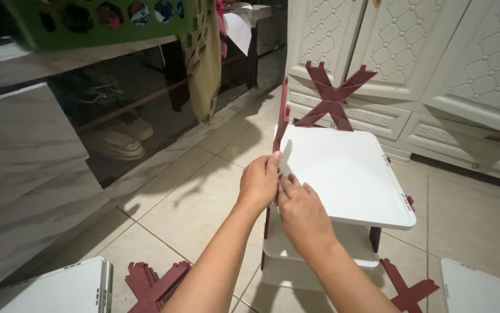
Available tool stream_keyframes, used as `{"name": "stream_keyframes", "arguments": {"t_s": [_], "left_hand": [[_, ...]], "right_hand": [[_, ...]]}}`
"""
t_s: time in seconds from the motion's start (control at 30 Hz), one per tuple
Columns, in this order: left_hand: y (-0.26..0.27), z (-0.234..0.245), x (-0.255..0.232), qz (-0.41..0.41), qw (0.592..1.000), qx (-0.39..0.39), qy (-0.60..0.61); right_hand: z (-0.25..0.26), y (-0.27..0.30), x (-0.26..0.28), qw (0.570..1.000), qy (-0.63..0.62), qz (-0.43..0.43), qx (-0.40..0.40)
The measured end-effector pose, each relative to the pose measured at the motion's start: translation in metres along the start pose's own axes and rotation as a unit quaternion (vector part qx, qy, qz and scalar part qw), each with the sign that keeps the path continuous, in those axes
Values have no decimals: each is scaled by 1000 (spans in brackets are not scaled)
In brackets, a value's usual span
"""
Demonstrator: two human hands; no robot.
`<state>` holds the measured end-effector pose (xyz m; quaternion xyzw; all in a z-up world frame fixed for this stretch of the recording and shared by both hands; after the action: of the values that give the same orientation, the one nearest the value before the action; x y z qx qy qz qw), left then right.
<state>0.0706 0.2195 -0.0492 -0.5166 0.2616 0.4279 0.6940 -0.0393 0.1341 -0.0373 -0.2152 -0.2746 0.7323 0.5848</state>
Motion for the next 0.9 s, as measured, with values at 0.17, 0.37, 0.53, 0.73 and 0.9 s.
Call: {"name": "stream_keyframes", "arguments": {"t_s": [0.17,0.37,0.53,0.73,0.9], "left_hand": [[5,-5,8,-4,996,-36,80],[3,-9,10,-28,996,-48,67],[6,-16,12,7,991,-45,123],[6,-19,12,23,991,-46,125],[8,-18,3,-28,992,-71,102]], "right_hand": [[-5,1,-3,1000,16,-5,9],[-8,2,-6,1000,16,-15,15],[-7,2,-9,1000,1,-24,9],[-2,3,-10,1000,-4,-12,-4],[-1,4,-11,999,-26,-19,14]]}}
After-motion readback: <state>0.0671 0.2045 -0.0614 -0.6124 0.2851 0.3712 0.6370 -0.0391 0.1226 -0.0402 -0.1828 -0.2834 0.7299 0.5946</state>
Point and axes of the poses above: each hand's wrist, its own y-axis away from the middle knuckle, its own z-axis out of the back of the hand, x = y × z, the point moved 7 cm from there along -y, towards the middle knuckle, and after that the axes turned 12 degrees about -z, right-handed, at the moved point
